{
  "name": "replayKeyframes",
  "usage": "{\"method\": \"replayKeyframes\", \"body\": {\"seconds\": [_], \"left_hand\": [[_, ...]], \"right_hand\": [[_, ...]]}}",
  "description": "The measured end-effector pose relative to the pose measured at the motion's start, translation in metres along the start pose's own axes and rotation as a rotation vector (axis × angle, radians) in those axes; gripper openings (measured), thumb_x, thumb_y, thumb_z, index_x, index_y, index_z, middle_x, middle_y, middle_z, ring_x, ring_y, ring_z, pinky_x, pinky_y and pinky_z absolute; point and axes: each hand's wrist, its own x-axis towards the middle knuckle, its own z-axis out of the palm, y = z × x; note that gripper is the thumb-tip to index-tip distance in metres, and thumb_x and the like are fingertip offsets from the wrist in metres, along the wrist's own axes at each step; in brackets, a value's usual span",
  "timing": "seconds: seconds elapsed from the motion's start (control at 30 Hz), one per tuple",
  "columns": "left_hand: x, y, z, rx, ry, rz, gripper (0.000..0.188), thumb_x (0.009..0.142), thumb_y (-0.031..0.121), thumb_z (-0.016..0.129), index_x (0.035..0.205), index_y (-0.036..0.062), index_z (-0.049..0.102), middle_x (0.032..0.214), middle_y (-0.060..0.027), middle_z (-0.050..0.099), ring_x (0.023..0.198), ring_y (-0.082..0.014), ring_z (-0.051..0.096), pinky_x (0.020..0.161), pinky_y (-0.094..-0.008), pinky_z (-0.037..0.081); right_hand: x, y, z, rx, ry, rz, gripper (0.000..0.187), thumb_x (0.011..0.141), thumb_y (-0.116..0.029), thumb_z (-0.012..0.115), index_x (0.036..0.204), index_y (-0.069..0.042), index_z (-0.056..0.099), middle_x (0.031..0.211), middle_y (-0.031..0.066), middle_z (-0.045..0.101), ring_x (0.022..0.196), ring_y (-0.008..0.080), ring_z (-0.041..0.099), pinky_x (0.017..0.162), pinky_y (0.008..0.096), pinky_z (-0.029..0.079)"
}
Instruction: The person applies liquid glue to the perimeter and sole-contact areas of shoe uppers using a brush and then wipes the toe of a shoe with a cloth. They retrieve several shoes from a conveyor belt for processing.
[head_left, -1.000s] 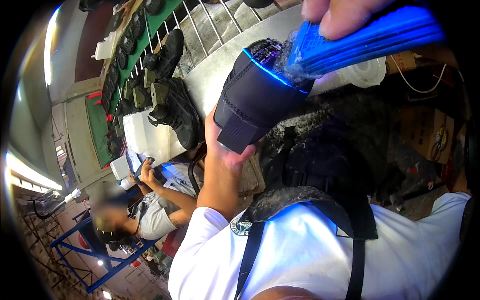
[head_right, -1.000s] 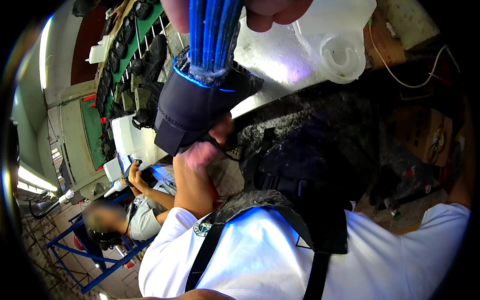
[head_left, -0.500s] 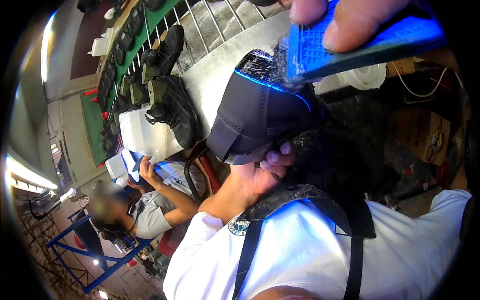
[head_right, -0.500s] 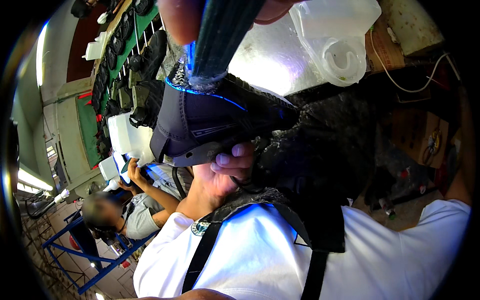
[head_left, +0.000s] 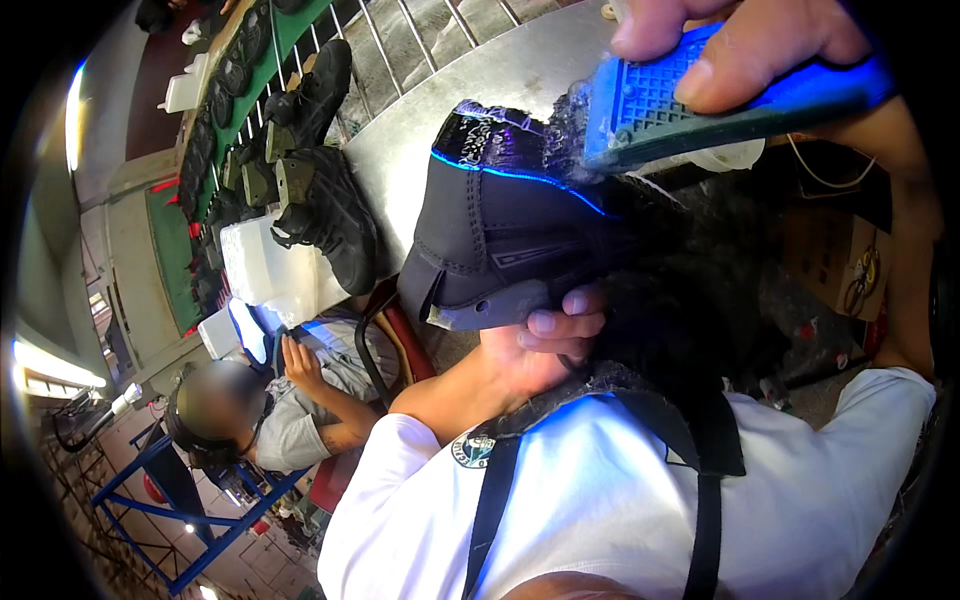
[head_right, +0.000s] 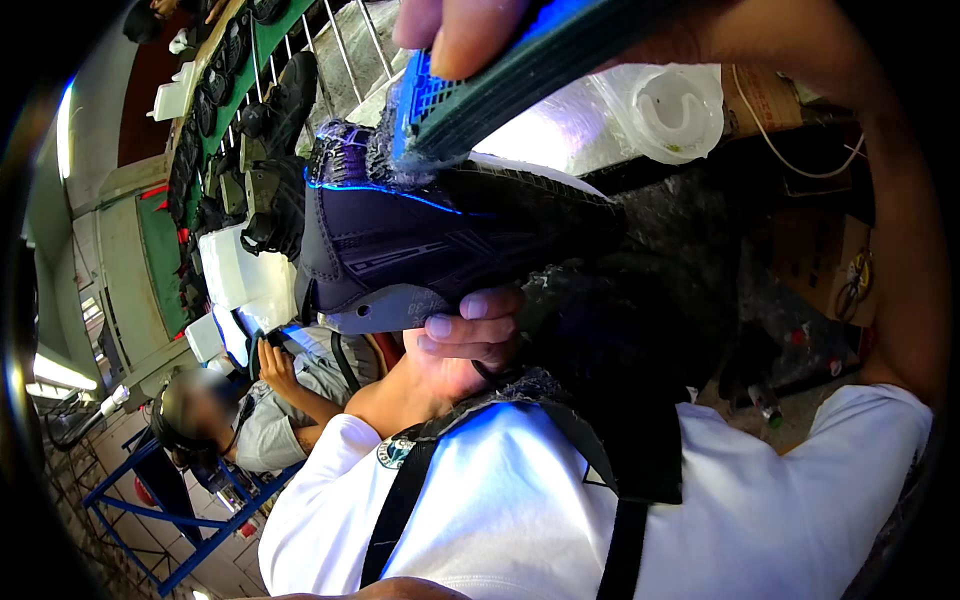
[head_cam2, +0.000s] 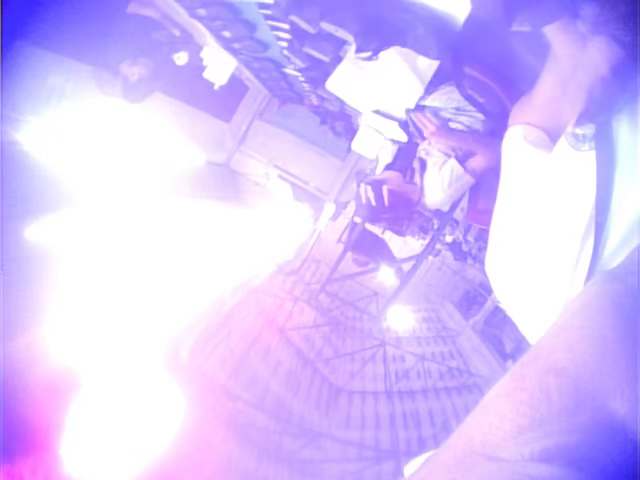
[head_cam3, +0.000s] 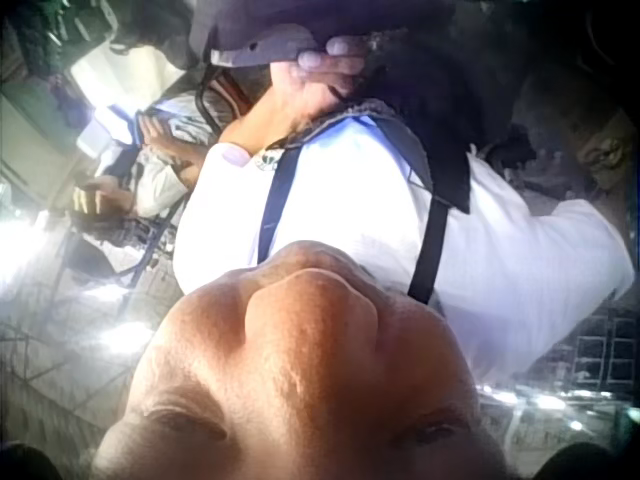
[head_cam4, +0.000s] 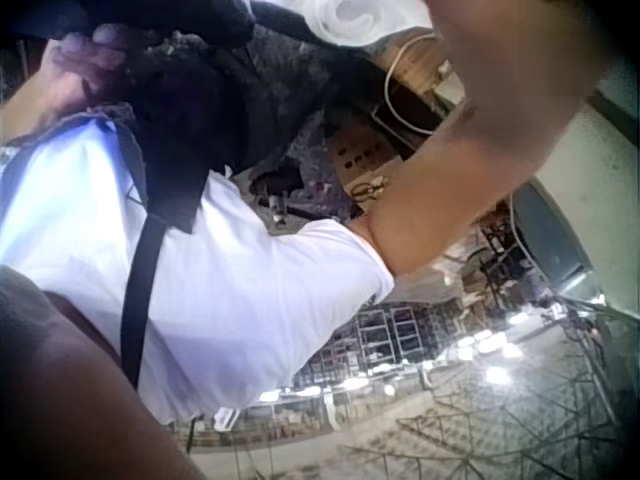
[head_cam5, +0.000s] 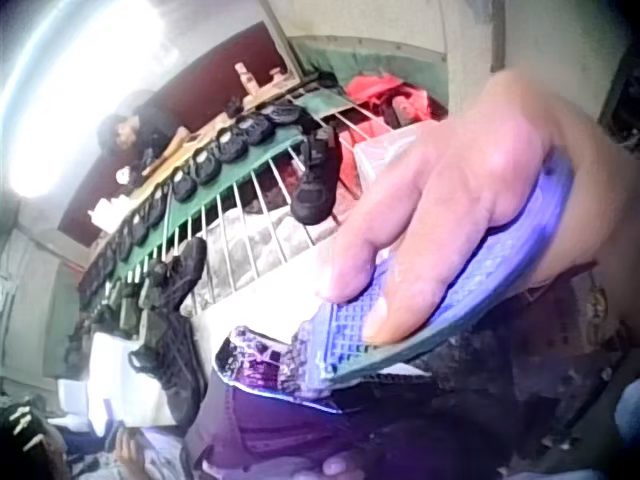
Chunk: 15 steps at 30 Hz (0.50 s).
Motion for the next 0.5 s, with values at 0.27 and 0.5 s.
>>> {"method": "replayKeyframes", "body": {"seconds": [0.27,0.5], "left_hand": [[0.005,0.001,-0.006,-0.019,-0.071,-0.017,0.039,0.101,0.028,0.056,0.118,-0.0069,0.051,0.092,-0.0226,0.054,0.063,-0.019,0.058,0.046,-0.0227,0.052],[0.014,0.003,-0.002,0.006,-0.065,-0.049,0.038,0.102,0.027,0.054,0.117,-0.0075,0.051,0.088,-0.0222,0.054,0.059,-0.0187,0.058,0.041,-0.0228,0.05]], "right_hand": [[-0.007,-0.003,0.008,0.015,0.006,0.042,0.025,0.089,0.005,0.07,0.113,0.01,0.072,0.123,0.0329,0.063,0.106,0.0396,0.069,0.094,0.0349,0.053],[-0.027,0.0,0.009,-0.127,-0.014,-0.015,0.027,0.091,-0.004,0.072,0.117,0.0,0.071,0.127,0.0292,0.061,0.109,0.0368,0.068,0.094,0.0369,0.055]]}}
